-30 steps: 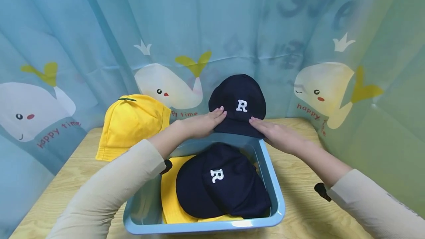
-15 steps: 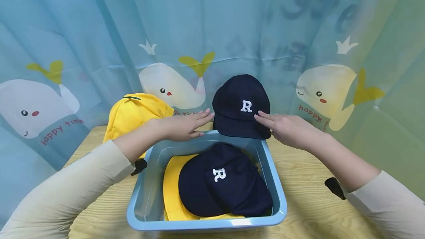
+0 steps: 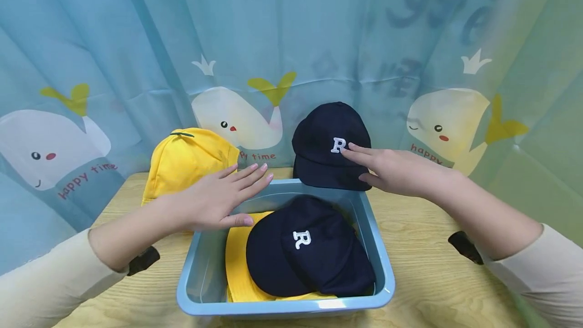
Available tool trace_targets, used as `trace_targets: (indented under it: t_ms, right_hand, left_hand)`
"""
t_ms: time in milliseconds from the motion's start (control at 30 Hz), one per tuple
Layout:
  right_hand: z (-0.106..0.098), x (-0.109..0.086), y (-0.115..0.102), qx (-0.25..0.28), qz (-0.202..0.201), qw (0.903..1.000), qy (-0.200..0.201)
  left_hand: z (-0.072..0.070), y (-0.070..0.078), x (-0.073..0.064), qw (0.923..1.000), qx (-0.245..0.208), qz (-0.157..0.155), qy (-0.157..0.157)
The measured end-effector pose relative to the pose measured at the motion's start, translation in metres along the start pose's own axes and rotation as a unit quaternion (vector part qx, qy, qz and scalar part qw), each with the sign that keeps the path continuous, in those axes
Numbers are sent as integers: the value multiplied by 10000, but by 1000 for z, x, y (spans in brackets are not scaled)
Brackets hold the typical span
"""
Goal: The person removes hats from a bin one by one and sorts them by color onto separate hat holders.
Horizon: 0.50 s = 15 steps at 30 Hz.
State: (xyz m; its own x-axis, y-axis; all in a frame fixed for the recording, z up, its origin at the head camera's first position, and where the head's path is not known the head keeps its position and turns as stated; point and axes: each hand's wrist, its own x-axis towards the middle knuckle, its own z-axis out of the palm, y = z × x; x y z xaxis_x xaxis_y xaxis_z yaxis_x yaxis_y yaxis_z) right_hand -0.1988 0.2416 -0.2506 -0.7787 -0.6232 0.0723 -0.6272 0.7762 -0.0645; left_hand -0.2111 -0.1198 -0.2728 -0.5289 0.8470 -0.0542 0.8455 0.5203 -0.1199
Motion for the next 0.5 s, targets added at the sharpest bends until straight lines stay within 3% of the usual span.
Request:
trace_targets:
  t_ms: [133,300,500]
  right_hand:
    - [-6,4,-7,229,-2,9996,-149]
    - [-10,14,-19,928,324,9919,-808]
    - [-3,27,-32,1530,329,9806,-1179]
  left_hand:
    - [9,11,-22,9977,294,235,570]
    - [26,21,-43,9890,397,541,1316]
    - [50,27,-57,9764,650,1147,1708]
